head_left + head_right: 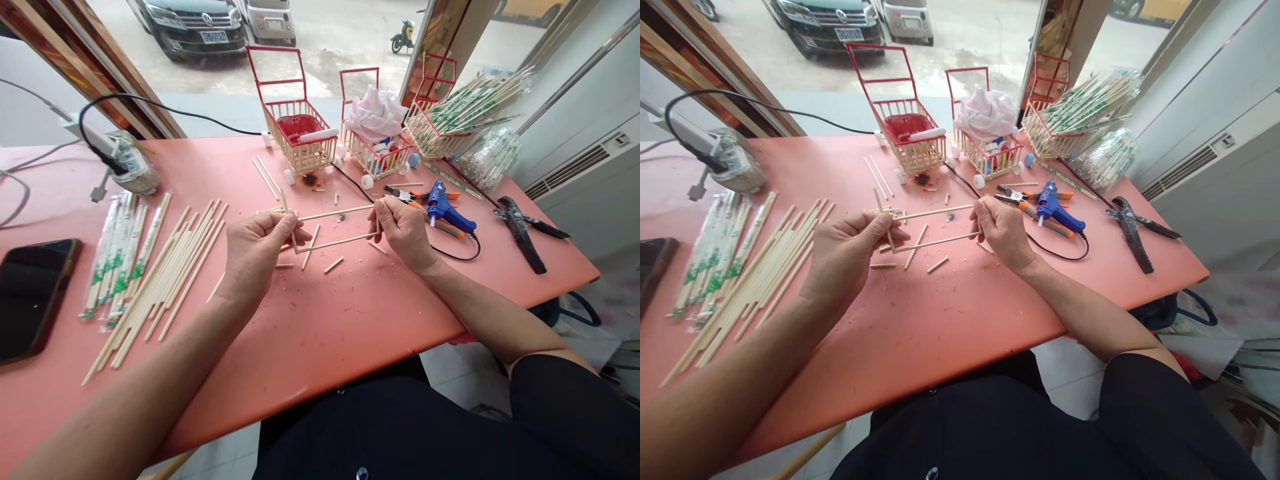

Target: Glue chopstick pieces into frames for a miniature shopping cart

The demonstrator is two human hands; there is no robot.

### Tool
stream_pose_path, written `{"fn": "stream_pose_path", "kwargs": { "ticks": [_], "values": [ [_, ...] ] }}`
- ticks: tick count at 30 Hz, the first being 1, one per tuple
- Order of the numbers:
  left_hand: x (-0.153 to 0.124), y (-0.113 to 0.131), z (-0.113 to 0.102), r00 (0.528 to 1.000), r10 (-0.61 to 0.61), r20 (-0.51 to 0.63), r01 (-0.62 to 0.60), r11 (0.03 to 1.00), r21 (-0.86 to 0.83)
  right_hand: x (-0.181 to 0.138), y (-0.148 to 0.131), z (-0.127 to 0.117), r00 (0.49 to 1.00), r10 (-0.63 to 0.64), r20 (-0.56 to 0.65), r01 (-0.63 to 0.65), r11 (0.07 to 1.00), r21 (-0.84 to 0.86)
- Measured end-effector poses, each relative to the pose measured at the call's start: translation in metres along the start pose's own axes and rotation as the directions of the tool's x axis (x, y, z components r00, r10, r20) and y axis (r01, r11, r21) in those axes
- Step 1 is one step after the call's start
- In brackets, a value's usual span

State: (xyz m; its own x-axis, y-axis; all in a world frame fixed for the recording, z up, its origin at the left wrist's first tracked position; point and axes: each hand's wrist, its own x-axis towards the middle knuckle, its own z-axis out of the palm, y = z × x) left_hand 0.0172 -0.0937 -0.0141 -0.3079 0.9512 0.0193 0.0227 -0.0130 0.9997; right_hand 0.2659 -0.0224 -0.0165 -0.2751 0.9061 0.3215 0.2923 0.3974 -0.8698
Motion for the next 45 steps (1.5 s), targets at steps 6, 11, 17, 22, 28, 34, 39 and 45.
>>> {"fn": "stream_pose_path", "kwargs": {
  "ticks": [6,11,17,22,28,34,39,45],
  "values": [
    [0.0024,-0.0002,0.0005,0.999,0.031,0.010,-0.031,0.999,-0.037,-0.0001,-0.0012,-0.0006,1.000,-0.008,0.008,0.008,1.000,-0.001],
    [0.0052,-0.0015,-0.0003,1.000,0.026,0.000,-0.026,0.998,-0.064,-0.0008,-0.0032,-0.0003,1.000,-0.020,0.024,0.021,1.000,-0.010],
    [0.0040,-0.0018,-0.0007,1.000,0.027,0.010,-0.026,0.999,-0.029,-0.0007,-0.0020,-0.0008,1.000,-0.024,0.017,0.024,1.000,-0.004],
    [0.0017,-0.0008,-0.0009,1.000,0.018,0.009,-0.017,1.000,-0.007,0.0000,0.0013,-0.0006,1.000,-0.025,0.009,0.025,1.000,-0.003],
    [-0.0001,-0.0005,-0.0013,1.000,-0.007,0.008,0.007,1.000,0.011,0.0005,0.0041,0.0006,1.000,-0.027,0.001,0.027,1.000,0.007],
    [0.0004,-0.0001,-0.0011,1.000,-0.001,0.003,0.001,1.000,0.005,0.0006,0.0038,0.0000,1.000,-0.022,0.012,0.022,1.000,-0.006],
    [0.0020,-0.0004,-0.0010,1.000,0.014,0.004,-0.014,1.000,0.002,0.0006,0.0032,-0.0008,0.999,-0.022,0.025,0.022,1.000,-0.015],
    [0.0017,0.0001,-0.0008,1.000,0.008,0.003,-0.008,1.000,-0.021,0.0007,0.0034,0.0002,1.000,-0.017,0.014,0.017,1.000,-0.006]
  ]
}}
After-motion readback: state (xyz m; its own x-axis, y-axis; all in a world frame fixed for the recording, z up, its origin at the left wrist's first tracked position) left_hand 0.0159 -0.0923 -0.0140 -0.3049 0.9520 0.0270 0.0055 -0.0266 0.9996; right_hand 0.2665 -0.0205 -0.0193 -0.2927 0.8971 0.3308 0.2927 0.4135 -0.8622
